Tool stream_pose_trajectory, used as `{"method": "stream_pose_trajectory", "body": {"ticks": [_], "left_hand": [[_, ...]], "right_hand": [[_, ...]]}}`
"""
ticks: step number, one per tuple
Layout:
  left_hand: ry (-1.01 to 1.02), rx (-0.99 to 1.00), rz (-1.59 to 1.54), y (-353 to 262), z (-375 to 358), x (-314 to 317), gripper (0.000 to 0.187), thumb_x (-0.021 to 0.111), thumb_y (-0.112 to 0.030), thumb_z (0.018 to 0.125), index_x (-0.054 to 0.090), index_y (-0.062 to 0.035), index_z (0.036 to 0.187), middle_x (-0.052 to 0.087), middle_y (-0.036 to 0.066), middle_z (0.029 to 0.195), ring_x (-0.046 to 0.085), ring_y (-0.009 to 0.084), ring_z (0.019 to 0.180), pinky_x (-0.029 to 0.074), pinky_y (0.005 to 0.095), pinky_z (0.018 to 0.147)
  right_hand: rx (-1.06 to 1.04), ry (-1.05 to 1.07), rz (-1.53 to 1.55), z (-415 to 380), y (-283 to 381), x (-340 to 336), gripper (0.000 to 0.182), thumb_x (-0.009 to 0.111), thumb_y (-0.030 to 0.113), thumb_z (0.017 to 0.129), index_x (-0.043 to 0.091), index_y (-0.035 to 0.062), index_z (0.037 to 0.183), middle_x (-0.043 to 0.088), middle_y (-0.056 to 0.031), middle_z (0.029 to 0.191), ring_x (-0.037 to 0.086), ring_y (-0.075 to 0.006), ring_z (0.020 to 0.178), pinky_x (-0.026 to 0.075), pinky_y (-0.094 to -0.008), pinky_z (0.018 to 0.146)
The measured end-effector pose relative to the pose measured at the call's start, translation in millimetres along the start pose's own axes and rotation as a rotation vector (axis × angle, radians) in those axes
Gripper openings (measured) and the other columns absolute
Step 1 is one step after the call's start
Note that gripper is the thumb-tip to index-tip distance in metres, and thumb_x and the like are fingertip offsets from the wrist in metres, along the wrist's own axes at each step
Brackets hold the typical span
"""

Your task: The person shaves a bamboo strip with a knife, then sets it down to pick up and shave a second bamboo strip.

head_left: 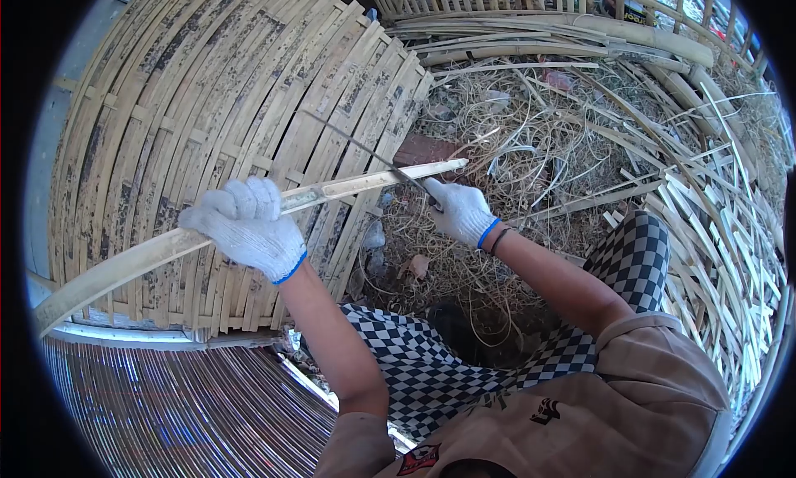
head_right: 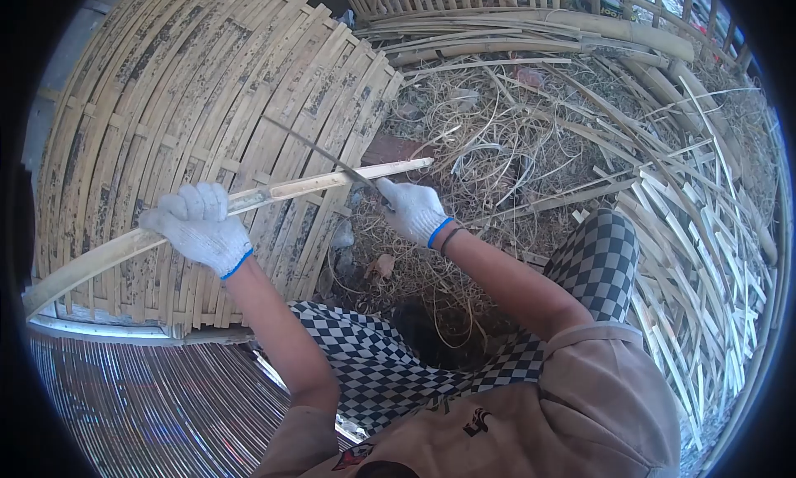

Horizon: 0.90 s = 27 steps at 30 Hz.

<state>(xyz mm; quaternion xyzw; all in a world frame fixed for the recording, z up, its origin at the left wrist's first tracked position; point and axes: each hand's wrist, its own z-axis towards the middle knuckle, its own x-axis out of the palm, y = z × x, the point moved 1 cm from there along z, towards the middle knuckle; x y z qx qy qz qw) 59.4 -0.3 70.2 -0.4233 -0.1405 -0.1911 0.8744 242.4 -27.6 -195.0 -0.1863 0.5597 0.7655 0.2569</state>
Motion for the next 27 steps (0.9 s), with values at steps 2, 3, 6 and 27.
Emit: {"method": "stream_pose_trajectory", "body": {"ticks": [2, 3, 6, 27], "left_hand": [[0.035, -0.002, -0.001, 1.2, -1.2, 2.0, 0.062, 0.037, -0.059, 0.106, 0.026, -0.0216, 0.057, 0.022, -0.004, 0.049, 0.015, 0.01, 0.043, 0.013, 0.0286, 0.04], [0.056, -0.001, 0.0, 0.8, -1.4, 3.2, 0.063, 0.037, -0.06, 0.106, 0.026, -0.0216, 0.057, 0.022, -0.004, 0.049, 0.015, 0.01, 0.043, 0.013, 0.0284, 0.04], [0.054, 0.011, 0.007, 0.2, -2.1, -4.2, 0.063, 0.036, -0.06, 0.105, 0.026, -0.0215, 0.057, 0.021, -0.004, 0.049, 0.015, 0.0101, 0.043, 0.013, 0.028, 0.039], [0.053, 0.001, 0.0, 4.6, 2.2, -4.8, 0.062, 0.038, -0.058, 0.106, 0.028, -0.0215, 0.057, 0.022, -0.005, 0.048, 0.015, 0.0099, 0.042, 0.014, 0.0272, 0.039]], "right_hand": [[-0.104, -0.011, 0.001, 0.8, -11.1, 0.9, 0.026, 0.066, 0.017, 0.085, 0.054, 0.0097, 0.107, 0.069, -0.0176, 0.084, 0.069, -0.0388, 0.084, 0.054, -0.0502, 0.068], [-0.026, 0.015, -0.01, -6.4, -24.0, 1.5, 0.027, 0.064, 0.015, 0.084, 0.055, 0.0114, 0.109, 0.069, -0.0168, 0.086, 0.069, -0.0385, 0.084, 0.054, -0.0504, 0.07], [0.466, 0.08, -0.087, -35.1, -103.1, 44.1, 0.03, 0.062, 0.013, 0.084, 0.056, 0.0069, 0.113, 0.071, -0.0227, 0.092, 0.069, -0.0426, 0.091, 0.054, -0.053, 0.077], [0.566, 0.202, -0.202, -39.6, -137.5, 34.7, 0.035, 0.062, 0.013, 0.083, 0.06, 0.0025, 0.117, 0.071, -0.0267, 0.101, 0.07, -0.0427, 0.098, 0.056, -0.0509, 0.083]]}}
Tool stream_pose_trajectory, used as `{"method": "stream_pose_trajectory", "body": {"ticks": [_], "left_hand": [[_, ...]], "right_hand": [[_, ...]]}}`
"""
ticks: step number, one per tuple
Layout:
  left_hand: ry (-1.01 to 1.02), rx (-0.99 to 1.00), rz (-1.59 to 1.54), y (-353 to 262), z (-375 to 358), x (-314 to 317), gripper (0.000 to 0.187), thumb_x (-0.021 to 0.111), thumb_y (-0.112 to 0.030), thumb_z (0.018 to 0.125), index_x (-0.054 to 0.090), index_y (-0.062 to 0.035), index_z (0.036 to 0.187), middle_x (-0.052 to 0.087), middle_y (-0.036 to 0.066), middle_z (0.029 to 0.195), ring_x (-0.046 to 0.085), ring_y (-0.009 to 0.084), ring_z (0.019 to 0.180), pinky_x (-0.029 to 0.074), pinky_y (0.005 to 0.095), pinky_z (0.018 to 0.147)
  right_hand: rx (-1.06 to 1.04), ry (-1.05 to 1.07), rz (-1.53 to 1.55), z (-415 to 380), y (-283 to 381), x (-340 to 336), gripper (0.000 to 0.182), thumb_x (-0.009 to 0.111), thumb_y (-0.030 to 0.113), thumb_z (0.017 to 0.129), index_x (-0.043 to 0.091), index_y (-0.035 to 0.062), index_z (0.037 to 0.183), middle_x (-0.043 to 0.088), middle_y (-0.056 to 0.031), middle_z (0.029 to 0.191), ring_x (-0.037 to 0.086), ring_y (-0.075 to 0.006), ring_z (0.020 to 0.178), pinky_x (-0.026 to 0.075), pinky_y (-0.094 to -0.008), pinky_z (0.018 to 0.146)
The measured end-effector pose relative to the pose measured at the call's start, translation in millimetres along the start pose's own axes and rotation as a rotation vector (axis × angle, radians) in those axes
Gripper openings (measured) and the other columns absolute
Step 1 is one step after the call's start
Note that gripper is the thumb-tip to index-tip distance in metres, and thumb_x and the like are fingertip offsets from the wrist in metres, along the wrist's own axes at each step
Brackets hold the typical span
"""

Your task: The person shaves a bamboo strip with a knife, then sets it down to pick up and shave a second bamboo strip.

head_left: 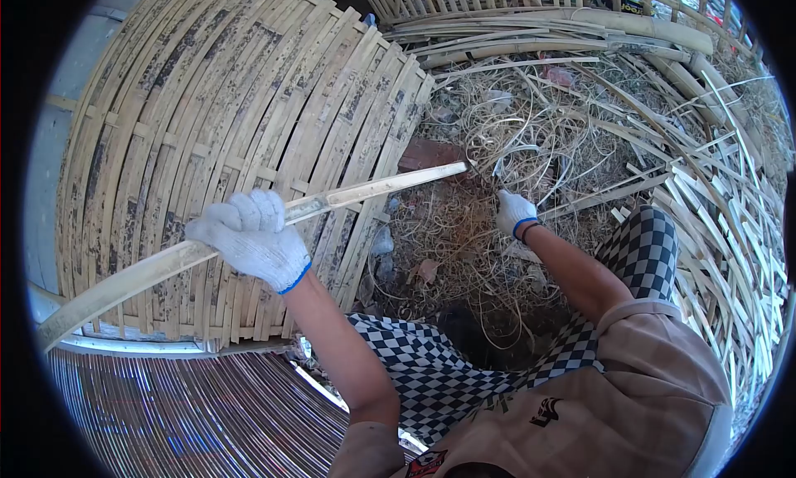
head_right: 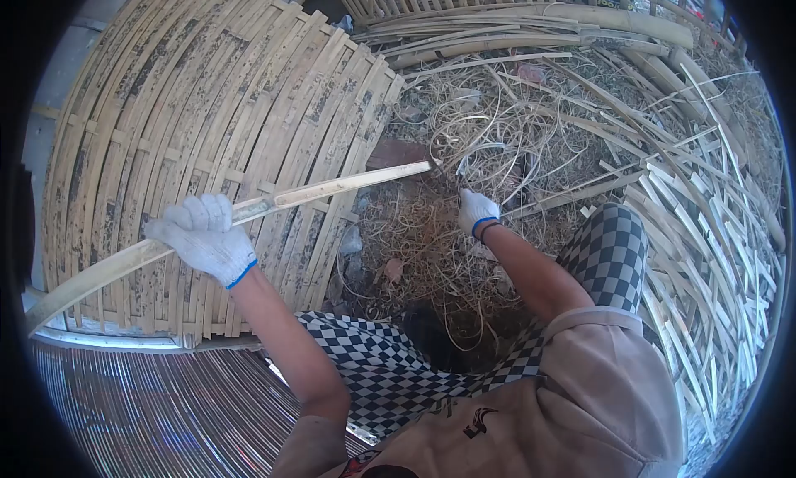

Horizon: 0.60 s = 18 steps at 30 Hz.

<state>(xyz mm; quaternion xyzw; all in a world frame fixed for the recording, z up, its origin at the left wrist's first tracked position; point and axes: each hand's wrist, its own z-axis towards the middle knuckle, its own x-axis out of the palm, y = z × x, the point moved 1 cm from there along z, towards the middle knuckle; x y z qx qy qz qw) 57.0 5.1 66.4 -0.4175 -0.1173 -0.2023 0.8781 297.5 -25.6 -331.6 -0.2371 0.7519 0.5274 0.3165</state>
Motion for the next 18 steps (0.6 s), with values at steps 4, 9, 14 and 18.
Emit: {"method": "stream_pose_trajectory", "body": {"ticks": [4, 9, 14, 18], "left_hand": [[0.011, -0.026, -0.001, 0.4, 2.3, 5.2, 0.063, 0.037, -0.058, 0.106, 0.028, -0.0215, 0.056, 0.022, -0.005, 0.048, 0.015, 0.0099, 0.042, 0.015, 0.027, 0.039], [-0.041, -0.037, -0.019, 2.5, 4.8, 16.1, 0.063, 0.037, -0.058, 0.106, 0.028, -0.0212, 0.055, 0.023, -0.005, 0.047, 0.015, 0.01, 0.04, 0.016, 0.0266, 0.038], [-0.006, -0.046, -0.051, 0.2, 5.7, 6.0, 0.063, 0.038, -0.057, 0.106, 0.029, -0.0209, 0.055, 0.024, -0.004, 0.046, 0.016, 0.0097, 0.039, 0.016, 0.0268, 0.038], [-0.099, -0.022, 0.029, -0.1, 2.9, 1.7, 0.063, 0.038, -0.056, 0.107, 0.03, -0.0205, 0.055, 0.024, -0.004, 0.046, 0.016, 0.0096, 0.039, 0.015, 0.0273, 0.038]], "right_hand": [[-0.173, -0.04, 0.139, -26.4, 83.8, -42.1, 0.028, 0.061, 0.015, 0.083, 0.058, 0.004, 0.108, 0.07, -0.0243, 0.089, 0.068, -0.044, 0.09, 0.054, -0.0523, 0.077], [-0.587, -0.166, 0.146, -49.2, 142.9, -87.4, 0.025, 0.064, 0.017, 0.086, 0.053, 0.0085, 0.106, 0.067, -0.0172, 0.079, 0.069, -0.0397, 0.082, 0.054, -0.0509, 0.068], [-0.004, -0.023, 0.056, -19.1, 24.3, 2.4, 0.027, 0.063, 0.014, 0.088, 0.053, 0.0043, 0.11, 0.071, -0.0211, 0.092, 0.071, -0.0403, 0.088, 0.056, -0.0498, 0.076], [0.028, -0.013, 0.014, -3.2, 6.2, 2.1, 0.03, 0.06, 0.015, 0.087, 0.059, 0.0006, 0.113, 0.072, -0.0255, 0.1, 0.07, -0.0421, 0.097, 0.055, -0.0506, 0.085]]}}
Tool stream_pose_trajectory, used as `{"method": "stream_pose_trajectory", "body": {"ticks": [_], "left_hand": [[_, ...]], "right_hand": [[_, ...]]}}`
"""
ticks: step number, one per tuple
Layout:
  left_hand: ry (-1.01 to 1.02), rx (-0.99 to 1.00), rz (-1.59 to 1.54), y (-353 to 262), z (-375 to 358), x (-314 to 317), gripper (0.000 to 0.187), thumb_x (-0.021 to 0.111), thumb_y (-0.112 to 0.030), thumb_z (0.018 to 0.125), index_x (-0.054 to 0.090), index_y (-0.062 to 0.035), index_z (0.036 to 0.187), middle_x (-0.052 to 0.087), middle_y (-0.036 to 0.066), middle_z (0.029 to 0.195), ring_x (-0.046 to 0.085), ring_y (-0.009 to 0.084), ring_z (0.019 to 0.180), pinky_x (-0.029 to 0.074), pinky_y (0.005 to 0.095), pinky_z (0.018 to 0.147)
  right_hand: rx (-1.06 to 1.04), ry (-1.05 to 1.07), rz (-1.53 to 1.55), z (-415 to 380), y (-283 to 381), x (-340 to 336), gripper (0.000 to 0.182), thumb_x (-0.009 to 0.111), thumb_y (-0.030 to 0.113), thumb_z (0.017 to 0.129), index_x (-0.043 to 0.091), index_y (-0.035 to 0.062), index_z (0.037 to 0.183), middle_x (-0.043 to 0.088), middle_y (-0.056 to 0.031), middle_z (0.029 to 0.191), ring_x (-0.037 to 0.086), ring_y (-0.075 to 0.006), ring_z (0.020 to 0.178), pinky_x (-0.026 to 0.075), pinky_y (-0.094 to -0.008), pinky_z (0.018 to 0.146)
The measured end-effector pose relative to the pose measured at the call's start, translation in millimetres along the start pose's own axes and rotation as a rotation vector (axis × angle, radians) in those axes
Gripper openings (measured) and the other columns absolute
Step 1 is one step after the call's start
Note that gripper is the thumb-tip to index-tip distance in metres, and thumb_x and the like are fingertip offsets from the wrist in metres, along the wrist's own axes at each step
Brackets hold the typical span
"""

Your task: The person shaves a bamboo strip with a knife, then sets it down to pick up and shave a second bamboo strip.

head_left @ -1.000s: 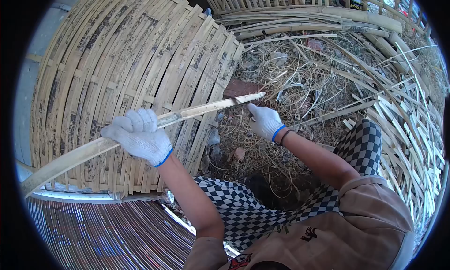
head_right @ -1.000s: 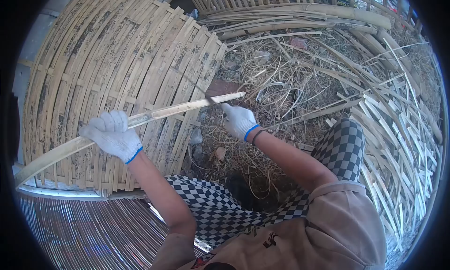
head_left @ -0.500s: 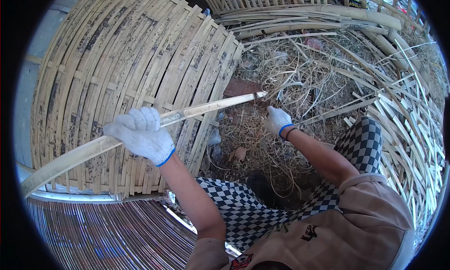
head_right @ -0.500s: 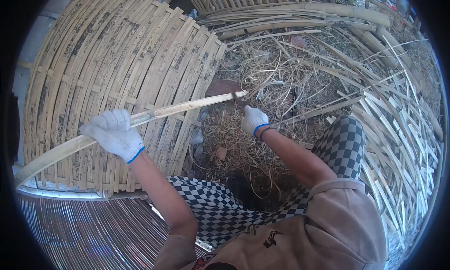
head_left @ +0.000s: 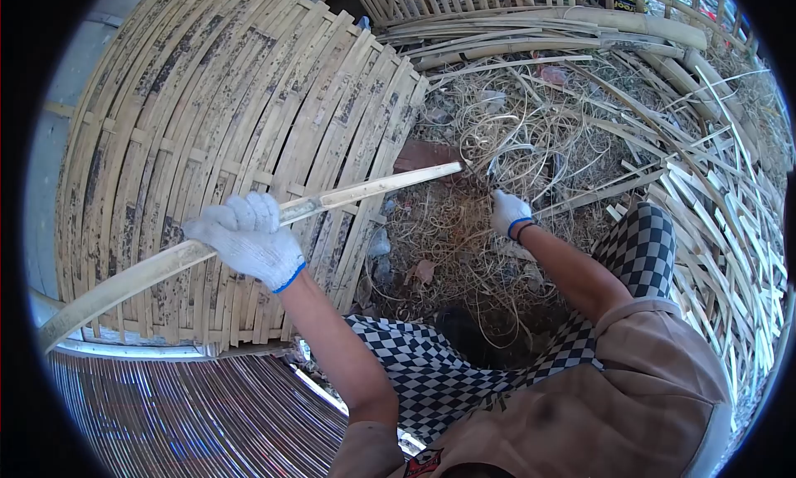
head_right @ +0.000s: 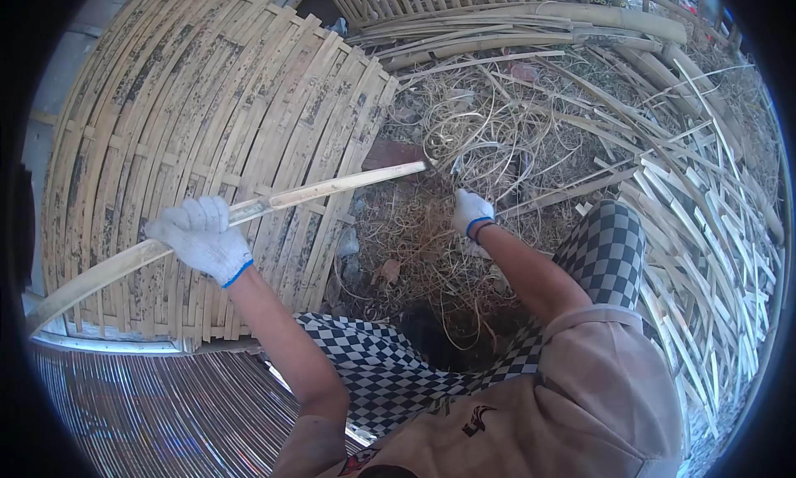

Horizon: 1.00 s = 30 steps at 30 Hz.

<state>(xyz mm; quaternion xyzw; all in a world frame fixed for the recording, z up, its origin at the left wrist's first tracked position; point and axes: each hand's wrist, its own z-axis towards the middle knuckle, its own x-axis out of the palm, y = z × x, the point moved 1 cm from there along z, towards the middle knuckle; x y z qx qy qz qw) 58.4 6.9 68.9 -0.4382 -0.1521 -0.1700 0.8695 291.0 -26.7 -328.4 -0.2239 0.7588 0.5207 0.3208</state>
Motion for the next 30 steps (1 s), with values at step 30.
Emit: {"method": "stream_pose_trajectory", "body": {"ticks": [30], "left_hand": [[-0.055, 0.022, 0.081, 3.6, -0.2, 5.6, 0.062, 0.043, -0.055, 0.106, 0.028, -0.0215, 0.056, 0.023, -0.004, 0.047, 0.016, 0.0106, 0.04, 0.015, 0.0277, 0.038]], "right_hand": [[-0.246, -0.097, 0.074, -28.2, 47.8, -16.8, 0.027, 0.063, 0.011, 0.088, 0.052, 0.0042, 0.112, 0.071, -0.0167, 0.092, 0.072, -0.0353, 0.088, 0.056, -0.0494, 0.07]]}}
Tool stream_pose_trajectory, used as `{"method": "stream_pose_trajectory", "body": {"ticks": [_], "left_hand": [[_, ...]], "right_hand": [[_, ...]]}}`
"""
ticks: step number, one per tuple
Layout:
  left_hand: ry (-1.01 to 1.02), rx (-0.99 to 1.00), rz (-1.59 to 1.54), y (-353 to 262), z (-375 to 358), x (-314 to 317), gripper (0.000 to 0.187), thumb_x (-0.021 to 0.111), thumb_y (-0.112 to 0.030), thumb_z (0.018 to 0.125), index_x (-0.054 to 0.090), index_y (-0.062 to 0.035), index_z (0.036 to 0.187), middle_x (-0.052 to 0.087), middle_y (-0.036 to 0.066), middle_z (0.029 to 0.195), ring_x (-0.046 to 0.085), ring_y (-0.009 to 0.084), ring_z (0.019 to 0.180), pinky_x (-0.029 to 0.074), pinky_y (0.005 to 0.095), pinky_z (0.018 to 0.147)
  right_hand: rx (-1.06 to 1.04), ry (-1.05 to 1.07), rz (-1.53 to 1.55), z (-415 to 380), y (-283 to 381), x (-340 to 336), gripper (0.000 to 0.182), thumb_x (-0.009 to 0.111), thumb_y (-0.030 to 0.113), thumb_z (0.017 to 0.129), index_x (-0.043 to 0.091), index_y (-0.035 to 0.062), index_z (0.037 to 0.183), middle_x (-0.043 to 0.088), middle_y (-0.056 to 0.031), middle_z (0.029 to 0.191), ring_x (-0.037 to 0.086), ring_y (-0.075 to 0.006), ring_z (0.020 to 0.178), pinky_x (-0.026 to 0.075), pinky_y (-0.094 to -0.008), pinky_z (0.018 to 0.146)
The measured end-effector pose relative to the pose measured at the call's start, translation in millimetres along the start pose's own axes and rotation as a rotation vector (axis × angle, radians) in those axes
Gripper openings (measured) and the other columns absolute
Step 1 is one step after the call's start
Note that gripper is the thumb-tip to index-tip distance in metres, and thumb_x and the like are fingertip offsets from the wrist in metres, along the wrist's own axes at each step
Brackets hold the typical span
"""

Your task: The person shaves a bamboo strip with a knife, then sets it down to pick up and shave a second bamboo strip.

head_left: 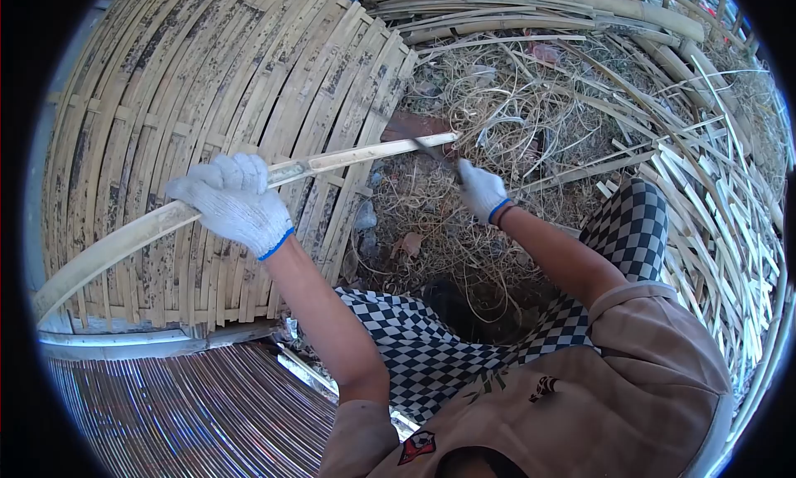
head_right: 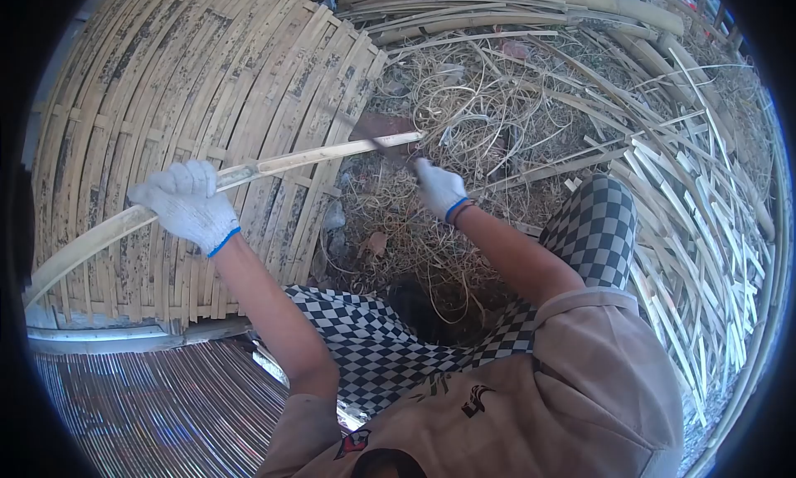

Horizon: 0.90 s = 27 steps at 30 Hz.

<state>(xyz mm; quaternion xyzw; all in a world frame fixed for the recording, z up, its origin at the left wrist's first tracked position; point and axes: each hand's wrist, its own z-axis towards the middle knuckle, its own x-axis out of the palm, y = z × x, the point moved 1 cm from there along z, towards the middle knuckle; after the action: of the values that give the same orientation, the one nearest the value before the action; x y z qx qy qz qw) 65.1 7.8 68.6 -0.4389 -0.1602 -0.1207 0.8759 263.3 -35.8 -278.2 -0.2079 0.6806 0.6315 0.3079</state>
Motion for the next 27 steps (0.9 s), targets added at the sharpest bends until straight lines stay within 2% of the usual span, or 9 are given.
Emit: {"method": "stream_pose_trajectory", "body": {"ticks": [1, 4, 6, 10, 14, 16, 19, 21, 27], "left_hand": [[-0.024, -0.011, 0.0, -1.2, -0.7, -1.6, 0.062, 0.042, -0.055, 0.106, 0.028, -0.0216, 0.056, 0.023, -0.004, 0.047, 0.016, 0.0106, 0.04, 0.015, 0.0277, 0.038], [-0.031, -0.028, -0.011, -1.5, 7.0, -7.7, 0.062, 0.041, -0.055, 0.106, 0.029, -0.0217, 0.056, 0.022, -0.003, 0.046, 0.016, 0.0108, 0.039, 0.015, 0.0275, 0.037], [-0.003, -0.035, -0.023, -0.3, 7.3, -17.3, 0.062, 0.04, -0.055, 0.106, 0.028, -0.0218, 0.055, 0.022, -0.003, 0.046, 0.016, 0.0109, 0.039, 0.015, 0.0276, 0.037], [0.01, -0.048, -0.061, 2.2, 12.3, -14.1, 0.061, 0.041, -0.056, 0.106, 0.028, -0.0208, 0.058, 0.022, -0.004, 0.046, 0.014, 0.0101, 0.037, 0.017, 0.028, 0.035], [0.002, -0.028, 0.008, -0.8, 3.6, 3.6, 0.062, 0.043, -0.056, 0.105, 0.027, -0.0219, 0.056, 0.021, -0.004, 0.046, 0.015, 0.0101, 0.039, 0.015, 0.0278, 0.037], [-0.026, -0.022, 0.027, -1.3, -0.6, 3.6, 0.062, 0.044, -0.056, 0.105, 0.026, -0.0223, 0.056, 0.021, -0.004, 0.047, 0.016, 0.0101, 0.039, 0.015, 0.0277, 0.038], [-0.056, -0.015, 0.033, -2.7, -1.8, -1.0, 0.062, 0.046, -0.055, 0.104, 0.026, -0.0224, 0.056, 0.022, -0.004, 0.047, 0.016, 0.0101, 0.04, 0.015, 0.0278, 0.039], [-0.041, -0.033, 0.018, -1.8, 2.3, -9.9, 0.061, 0.047, -0.055, 0.104, 0.027, -0.0224, 0.056, 0.023, -0.004, 0.047, 0.016, 0.0102, 0.04, 0.015, 0.028, 0.039], [-0.038, -0.051, -0.032, -0.2, 4.9, -11.9, 0.059, 0.047, -0.052, 0.105, 0.033, -0.0212, 0.056, 0.025, -0.004, 0.047, 0.017, 0.0108, 0.039, 0.015, 0.0286, 0.038]], "right_hand": [[0.303, 0.147, -0.077, 0.7, -40.0, 17.0, 0.029, 0.063, 0.01, 0.088, 0.051, 0.0022, 0.114, 0.073, -0.0189, 0.097, 0.073, -0.036, 0.092, 0.057, -0.0491, 0.073], [0.269, 0.129, -0.141, 4.6, -56.1, 11.2, 0.035, 0.064, 0.012, 0.086, 0.054, -0.0032, 0.115, 0.071, -0.0282, 0.104, 0.071, -0.0416, 0.099, 0.056, -0.05, 0.083], [0.235, 0.144, -0.024, 13.5, -11.6, 7.1, 0.033, 0.062, 0.015, 0.086, 0.056, -0.0037, 0.112, 0.07, -0.0304, 0.103, 0.069, -0.0449, 0.099, 0.056, -0.0497, 0.084], [-0.216, -0.063, 0.045, 10.3, 77.5, -40.1, 0.028, 0.063, 0.012, 0.084, 0.054, 0.0044, 0.11, 0.07, -0.0197, 0.088, 0.07, -0.0396, 0.084, 0.056, -0.0502, 0.072], [-0.572, -0.28, 0.04, 7.4, 91.4, -51.2, 0.029, 0.067, 0.015, 0.084, 0.051, 0.0069, 0.107, 0.068, -0.0146, 0.085, 0.069, -0.0363, 0.082, 0.055, -0.0452, 0.067], [-0.388, -0.183, 0.066, 3.7, 46.6, -29.6, 0.029, 0.068, 0.015, 0.084, 0.051, 0.0069, 0.107, 0.067, -0.0143, 0.084, 0.069, -0.0363, 0.08, 0.055, -0.0459, 0.067], [0.445, 0.074, -0.047, 2.8, -75.3, 34.4, 0.032, 0.064, 0.016, 0.091, 0.051, -0.0024, 0.114, 0.072, -0.0238, 0.102, 0.071, -0.0412, 0.096, 0.056, -0.0488, 0.083], [0.442, 0.179, -0.104, 2.6, -84.5, 17.2, 0.04, 0.065, 0.016, 0.087, 0.053, -0.0046, 0.12, 0.068, -0.0304, 0.114, 0.068, -0.0433, 0.107, 0.055, -0.0495, 0.091], [0.292, 0.172, -0.077, 10.0, -15.7, -6.3, 0.038, 0.063, 0.018, 0.087, 0.056, -0.0037, 0.117, 0.071, -0.0271, 0.106, 0.07, -0.0426, 0.101, 0.056, -0.0492, 0.086]]}}
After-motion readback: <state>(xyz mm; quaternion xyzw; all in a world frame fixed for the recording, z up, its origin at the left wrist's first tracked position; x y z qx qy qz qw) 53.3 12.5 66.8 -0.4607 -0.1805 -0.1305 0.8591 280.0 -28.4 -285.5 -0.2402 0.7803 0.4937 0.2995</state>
